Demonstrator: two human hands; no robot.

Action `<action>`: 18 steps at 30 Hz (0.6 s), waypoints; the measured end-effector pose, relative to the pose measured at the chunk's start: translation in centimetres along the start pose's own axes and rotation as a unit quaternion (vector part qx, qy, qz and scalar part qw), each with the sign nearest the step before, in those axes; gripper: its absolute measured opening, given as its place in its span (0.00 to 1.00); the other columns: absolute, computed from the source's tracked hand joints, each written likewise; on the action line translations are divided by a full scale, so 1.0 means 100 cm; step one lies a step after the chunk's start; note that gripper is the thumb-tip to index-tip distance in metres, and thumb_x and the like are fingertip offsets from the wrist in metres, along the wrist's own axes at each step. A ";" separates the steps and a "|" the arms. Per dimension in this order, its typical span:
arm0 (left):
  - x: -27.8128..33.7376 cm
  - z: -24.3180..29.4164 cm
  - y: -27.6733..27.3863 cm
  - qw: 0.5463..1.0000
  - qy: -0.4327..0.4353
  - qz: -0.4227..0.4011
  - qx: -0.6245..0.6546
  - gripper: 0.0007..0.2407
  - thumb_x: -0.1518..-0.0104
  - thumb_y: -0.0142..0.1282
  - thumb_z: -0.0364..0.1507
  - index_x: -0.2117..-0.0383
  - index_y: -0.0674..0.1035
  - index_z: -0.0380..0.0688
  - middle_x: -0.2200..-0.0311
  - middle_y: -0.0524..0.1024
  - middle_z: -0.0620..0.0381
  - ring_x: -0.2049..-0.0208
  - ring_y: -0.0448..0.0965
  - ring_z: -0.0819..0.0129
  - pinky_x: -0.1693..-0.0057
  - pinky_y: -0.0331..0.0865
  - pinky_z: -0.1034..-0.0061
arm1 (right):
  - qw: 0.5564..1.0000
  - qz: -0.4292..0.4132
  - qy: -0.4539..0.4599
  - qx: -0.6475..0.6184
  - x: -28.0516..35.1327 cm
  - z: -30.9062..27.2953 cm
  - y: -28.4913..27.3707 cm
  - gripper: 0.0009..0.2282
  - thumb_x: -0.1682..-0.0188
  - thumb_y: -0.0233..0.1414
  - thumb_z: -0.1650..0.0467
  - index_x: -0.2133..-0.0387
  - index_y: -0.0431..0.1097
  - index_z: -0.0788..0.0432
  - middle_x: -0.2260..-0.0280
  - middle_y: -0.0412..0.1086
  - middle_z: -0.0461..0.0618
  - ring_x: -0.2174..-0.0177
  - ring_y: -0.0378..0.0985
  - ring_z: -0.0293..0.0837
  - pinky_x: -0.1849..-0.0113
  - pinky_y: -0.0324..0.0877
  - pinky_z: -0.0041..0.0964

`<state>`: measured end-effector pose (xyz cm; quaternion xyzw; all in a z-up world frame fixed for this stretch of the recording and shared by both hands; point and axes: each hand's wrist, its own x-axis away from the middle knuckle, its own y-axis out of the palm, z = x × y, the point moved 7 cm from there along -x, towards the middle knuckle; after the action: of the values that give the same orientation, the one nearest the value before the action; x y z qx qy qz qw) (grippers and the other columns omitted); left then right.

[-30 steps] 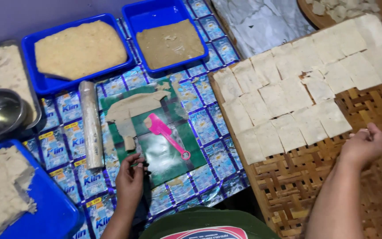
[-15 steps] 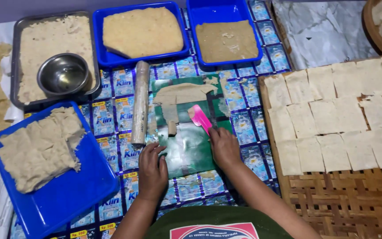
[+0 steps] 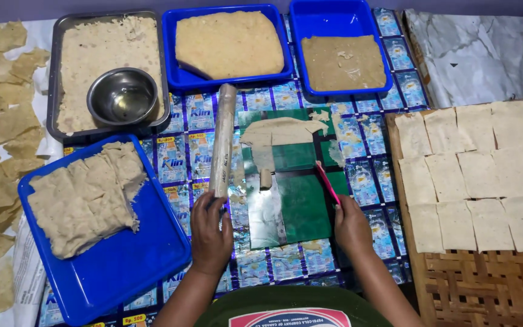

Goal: Flattening and cutting dough into square sheets on a plastic-covered floor workstation.

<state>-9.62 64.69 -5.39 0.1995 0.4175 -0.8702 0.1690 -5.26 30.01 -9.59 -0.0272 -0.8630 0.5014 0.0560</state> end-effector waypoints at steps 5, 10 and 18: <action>-0.029 -0.012 0.011 0.999 -0.049 -0.008 0.008 0.17 0.42 0.57 0.24 0.46 0.73 0.41 0.42 0.64 0.41 0.35 0.63 0.38 0.35 0.62 0.46 | 0.999 0.002 -0.014 0.033 -0.016 0.003 -0.009 0.10 0.44 0.45 0.67 0.52 0.70 0.45 0.59 0.73 0.53 0.56 0.78 0.63 0.57 0.74 0.57; -0.033 -0.006 0.020 0.994 -0.105 -0.005 -0.002 0.20 0.41 0.58 0.27 0.42 0.70 0.40 0.39 0.62 0.39 0.33 0.60 0.37 0.34 0.61 0.46 | 0.984 -0.002 -0.141 0.111 -0.025 -0.037 -0.006 0.10 0.47 0.49 0.65 0.53 0.70 0.37 0.63 0.73 0.44 0.59 0.80 0.54 0.59 0.77 0.49; -0.012 -0.002 0.037 0.994 -0.107 -0.002 -0.038 0.22 0.35 0.51 0.30 0.35 0.64 0.39 0.35 0.57 0.34 0.30 0.52 0.34 0.32 0.55 0.44 | 0.965 -0.038 -0.240 0.095 -0.022 -0.091 0.042 0.15 0.51 0.49 0.66 0.50 0.69 0.37 0.66 0.70 0.44 0.63 0.79 0.53 0.66 0.77 0.51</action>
<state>-6.88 62.78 -7.36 0.0981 0.4299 -0.8706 0.2181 -1.94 39.68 -8.93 0.1320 -0.8000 0.5702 -0.1320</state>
